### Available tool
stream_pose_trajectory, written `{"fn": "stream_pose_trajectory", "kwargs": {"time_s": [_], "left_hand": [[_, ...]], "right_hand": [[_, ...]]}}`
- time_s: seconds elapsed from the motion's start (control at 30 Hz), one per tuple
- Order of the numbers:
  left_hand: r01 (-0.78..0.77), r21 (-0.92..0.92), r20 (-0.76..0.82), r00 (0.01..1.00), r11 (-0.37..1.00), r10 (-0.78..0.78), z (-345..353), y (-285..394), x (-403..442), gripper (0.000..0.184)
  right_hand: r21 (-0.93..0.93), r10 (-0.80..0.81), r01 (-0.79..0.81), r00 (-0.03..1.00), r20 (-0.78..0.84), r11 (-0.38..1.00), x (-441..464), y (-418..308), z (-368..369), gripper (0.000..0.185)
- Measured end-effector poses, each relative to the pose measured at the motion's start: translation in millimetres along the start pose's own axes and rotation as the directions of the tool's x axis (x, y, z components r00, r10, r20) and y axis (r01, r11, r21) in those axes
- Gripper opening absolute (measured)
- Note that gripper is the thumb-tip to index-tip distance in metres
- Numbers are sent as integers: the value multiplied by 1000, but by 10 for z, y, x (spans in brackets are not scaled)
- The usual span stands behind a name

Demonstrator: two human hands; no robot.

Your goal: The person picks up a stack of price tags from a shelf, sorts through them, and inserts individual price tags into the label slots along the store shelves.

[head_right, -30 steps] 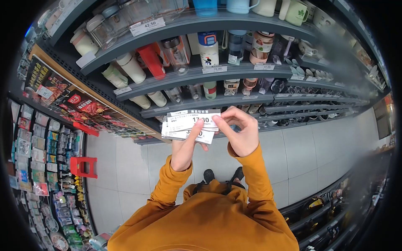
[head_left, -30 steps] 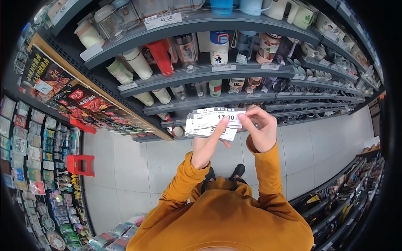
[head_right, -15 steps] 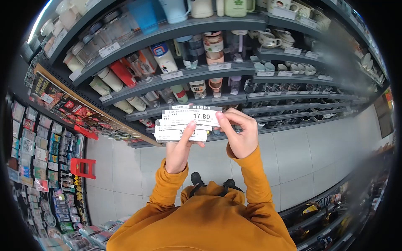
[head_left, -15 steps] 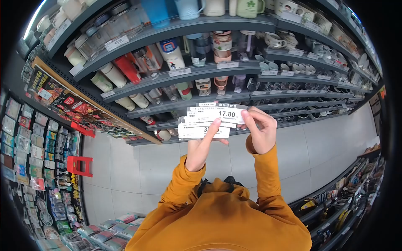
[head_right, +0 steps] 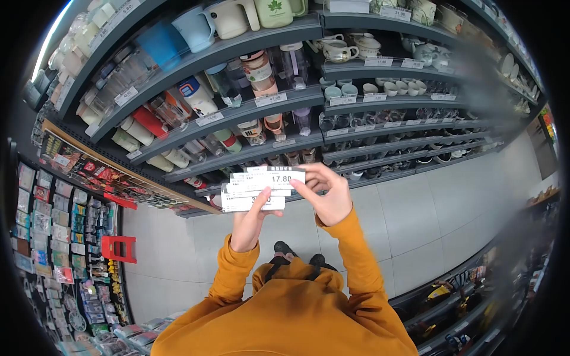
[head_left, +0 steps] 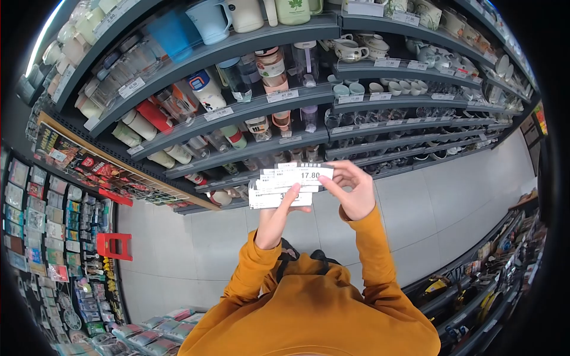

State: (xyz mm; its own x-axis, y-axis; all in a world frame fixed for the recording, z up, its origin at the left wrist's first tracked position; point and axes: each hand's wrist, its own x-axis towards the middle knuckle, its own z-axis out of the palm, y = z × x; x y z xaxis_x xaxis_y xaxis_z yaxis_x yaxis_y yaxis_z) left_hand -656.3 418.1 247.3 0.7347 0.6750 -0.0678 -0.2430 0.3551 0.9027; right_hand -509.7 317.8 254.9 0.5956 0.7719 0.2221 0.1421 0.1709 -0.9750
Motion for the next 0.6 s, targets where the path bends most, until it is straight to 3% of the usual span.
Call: {"fn": "stream_pose_trajectory", "kwargs": {"time_s": [0.1,0.23,0.33,0.47,0.53,0.6], "left_hand": [[111,-2,-24,994,994,-111,-273,-199,47,34],[132,-64,-89,987,989,-137,-450,-273,166,36],[143,-56,-121,981,988,-149,-591,-329,296,37],[208,-74,-137,967,975,-216,-770,-496,573,40],[214,-49,-134,967,976,-218,-817,-523,713,32],[242,-10,-126,962,970,-241,-934,-637,823,28]], "right_hand": [[25,87,-89,993,81,996,48,258,-77,29],[29,158,-159,987,31,987,287,716,-182,30],[-94,223,-230,972,-78,969,612,1359,-314,18],[-426,100,-142,988,-120,893,1103,2054,-478,15],[-432,158,-197,979,-125,880,1361,2180,-513,14],[-527,-37,-17,995,-91,850,1631,2565,-595,14]]}}
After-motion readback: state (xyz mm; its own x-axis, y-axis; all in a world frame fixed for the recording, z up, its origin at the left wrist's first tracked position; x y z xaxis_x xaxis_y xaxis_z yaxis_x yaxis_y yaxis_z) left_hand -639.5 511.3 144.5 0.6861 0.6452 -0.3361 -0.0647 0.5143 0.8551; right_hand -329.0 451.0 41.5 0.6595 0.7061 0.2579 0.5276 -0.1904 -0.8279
